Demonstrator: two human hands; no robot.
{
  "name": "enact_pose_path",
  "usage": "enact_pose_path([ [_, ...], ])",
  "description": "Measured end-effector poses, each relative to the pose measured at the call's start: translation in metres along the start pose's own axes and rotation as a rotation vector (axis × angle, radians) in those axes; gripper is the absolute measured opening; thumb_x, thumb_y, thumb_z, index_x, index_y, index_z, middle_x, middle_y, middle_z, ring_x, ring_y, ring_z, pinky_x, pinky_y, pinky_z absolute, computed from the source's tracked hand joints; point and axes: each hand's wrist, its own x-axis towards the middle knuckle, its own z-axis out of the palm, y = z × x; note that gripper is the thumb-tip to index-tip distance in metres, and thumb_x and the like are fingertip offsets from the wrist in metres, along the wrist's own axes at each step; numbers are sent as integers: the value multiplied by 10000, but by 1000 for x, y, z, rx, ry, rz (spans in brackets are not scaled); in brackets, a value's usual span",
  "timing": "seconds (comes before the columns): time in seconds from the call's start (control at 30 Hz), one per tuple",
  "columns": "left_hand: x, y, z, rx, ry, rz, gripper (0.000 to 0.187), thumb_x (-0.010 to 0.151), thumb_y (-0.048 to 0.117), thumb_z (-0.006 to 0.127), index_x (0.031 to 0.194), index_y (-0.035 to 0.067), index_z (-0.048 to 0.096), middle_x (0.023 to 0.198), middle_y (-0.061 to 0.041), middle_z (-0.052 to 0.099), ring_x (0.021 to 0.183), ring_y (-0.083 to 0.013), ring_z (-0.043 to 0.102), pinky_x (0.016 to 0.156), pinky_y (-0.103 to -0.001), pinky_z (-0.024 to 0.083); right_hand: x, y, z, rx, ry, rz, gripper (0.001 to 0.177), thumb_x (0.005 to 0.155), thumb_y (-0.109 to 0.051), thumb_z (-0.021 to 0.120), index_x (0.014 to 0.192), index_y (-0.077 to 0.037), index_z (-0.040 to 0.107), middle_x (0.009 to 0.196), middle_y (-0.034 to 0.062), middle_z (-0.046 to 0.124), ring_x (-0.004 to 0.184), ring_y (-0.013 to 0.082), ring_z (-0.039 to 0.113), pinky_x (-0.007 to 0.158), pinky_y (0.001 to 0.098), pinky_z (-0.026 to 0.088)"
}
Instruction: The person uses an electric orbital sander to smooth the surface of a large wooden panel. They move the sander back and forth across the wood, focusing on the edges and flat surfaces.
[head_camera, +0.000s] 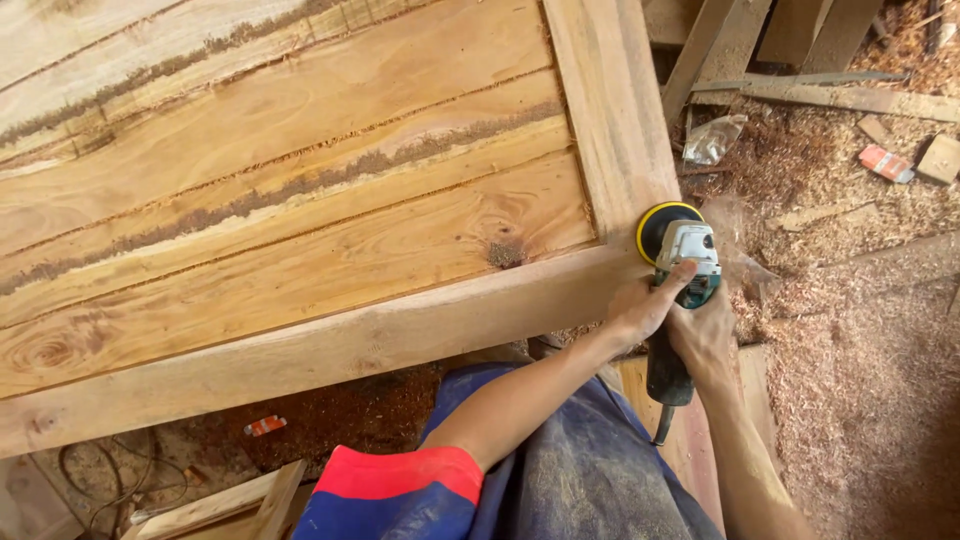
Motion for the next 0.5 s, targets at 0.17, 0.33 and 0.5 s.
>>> enact_pose_path([
  [0.17, -3, -34, -25, 0, -5, -51, 1144, 764, 927, 382, 1405, -4, 556, 1384, -304, 569, 1395, -413, 463, 1173, -507, 381, -29, -26, 21, -69, -116, 83, 622, 782, -450, 813, 1191, -69, 541, 991, 303, 678, 1014, 483, 678, 826, 585, 503],
  [0.33, -8, -41, -33, -48, 58, -89, 1123, 802, 907, 389, 1418, -18, 542, 1386, -310, 568, 1398, -418, 456, 1157, -496, 404, -36, -27, 28, -158, -236, 162, 668, 718, -551, 800, 1156, -129, 524, 974, 282, 715, 1014, 471, 697, 825, 608, 525],
  [0.5, 15, -28, -15, 55, 11, -76, 1117, 755, 932, 384, 1394, 38, 583, 1342, -281, 610, 1356, -409, 509, 1137, -496, 417, -27, -39, 8, -9, -61, 82, 591, 818, -379, 789, 1212, -27, 525, 950, 365, 662, 974, 530, 669, 797, 611, 478],
])
